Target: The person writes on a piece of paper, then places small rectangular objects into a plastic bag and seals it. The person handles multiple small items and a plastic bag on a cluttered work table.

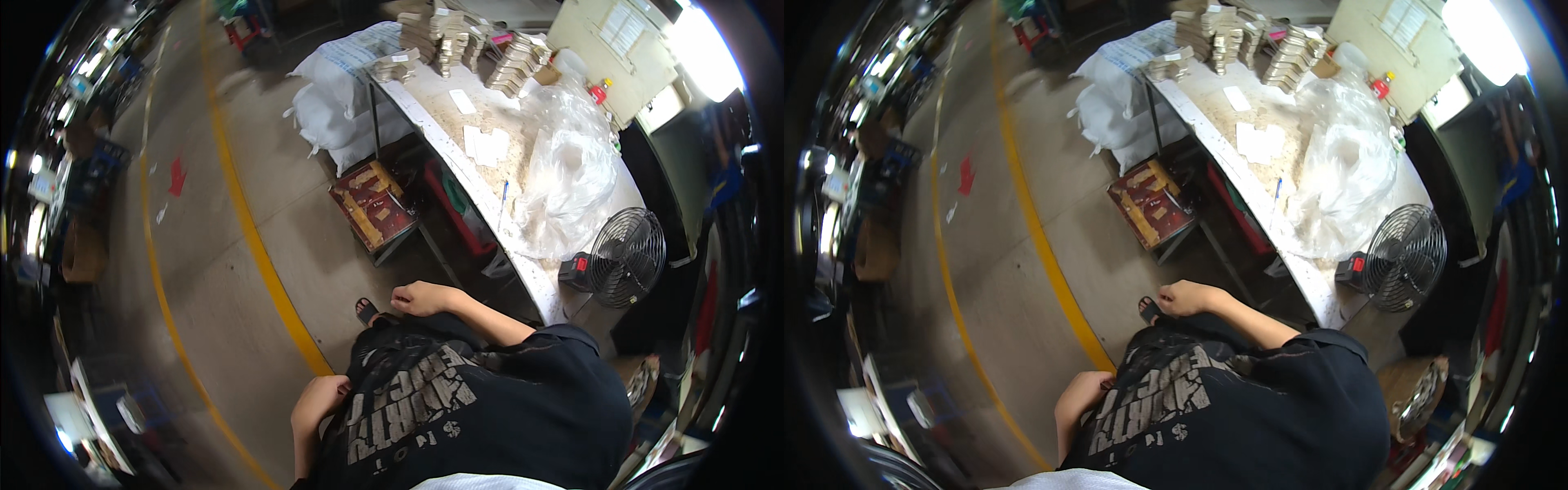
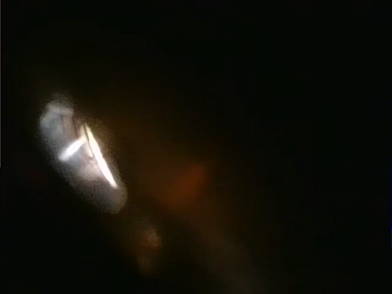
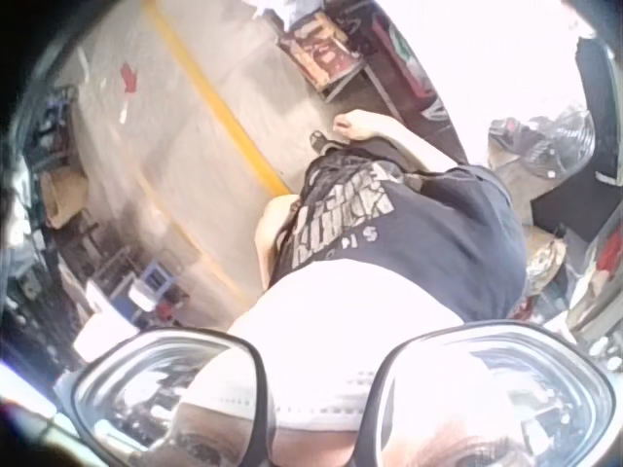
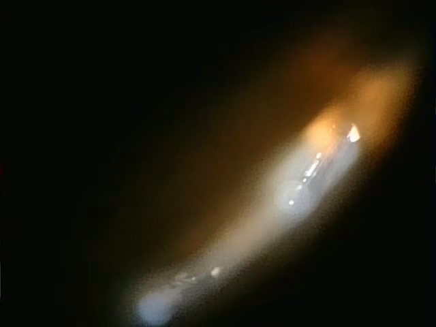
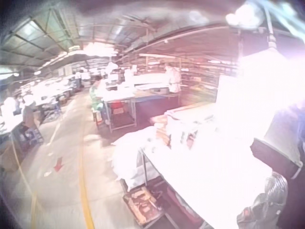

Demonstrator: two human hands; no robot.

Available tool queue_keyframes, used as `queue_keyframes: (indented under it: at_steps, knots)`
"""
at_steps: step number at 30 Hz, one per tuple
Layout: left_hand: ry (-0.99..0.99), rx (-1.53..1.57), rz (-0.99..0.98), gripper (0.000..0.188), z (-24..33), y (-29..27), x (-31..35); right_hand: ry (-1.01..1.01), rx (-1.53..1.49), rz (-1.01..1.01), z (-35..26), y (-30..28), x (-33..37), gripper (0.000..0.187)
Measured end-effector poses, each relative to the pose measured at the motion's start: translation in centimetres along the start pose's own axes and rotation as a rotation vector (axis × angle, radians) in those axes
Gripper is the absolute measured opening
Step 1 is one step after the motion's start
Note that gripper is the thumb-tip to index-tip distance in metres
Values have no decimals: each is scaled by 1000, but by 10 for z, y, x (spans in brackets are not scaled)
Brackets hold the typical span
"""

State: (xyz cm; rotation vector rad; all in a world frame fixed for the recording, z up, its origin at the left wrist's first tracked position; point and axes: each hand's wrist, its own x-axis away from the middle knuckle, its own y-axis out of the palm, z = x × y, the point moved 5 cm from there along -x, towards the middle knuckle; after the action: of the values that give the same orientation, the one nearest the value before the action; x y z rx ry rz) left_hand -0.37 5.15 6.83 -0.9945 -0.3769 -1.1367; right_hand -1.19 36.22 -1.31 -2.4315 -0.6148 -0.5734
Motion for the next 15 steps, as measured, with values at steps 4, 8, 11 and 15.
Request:
queue_keyframes:
  at_steps: [4, 8, 11, 15]
  knots:
    - [-146, -238, -98, 36, -3, -87, -44, -11, -201, 270, 1, -38, 6, 34]
    - [-135, -400, 185, 42, 11, -170, -103, 131, -177, 595, 51, -77, 42, 30]
    - [7, -356, 236, 42, 50, -201, -145, 312, -318, 683, 80, -112, 64, 27]
    - [126, -276, 104, 39, 92, -195, -211, 336, -399, 816, 96, -159, 78, 24]
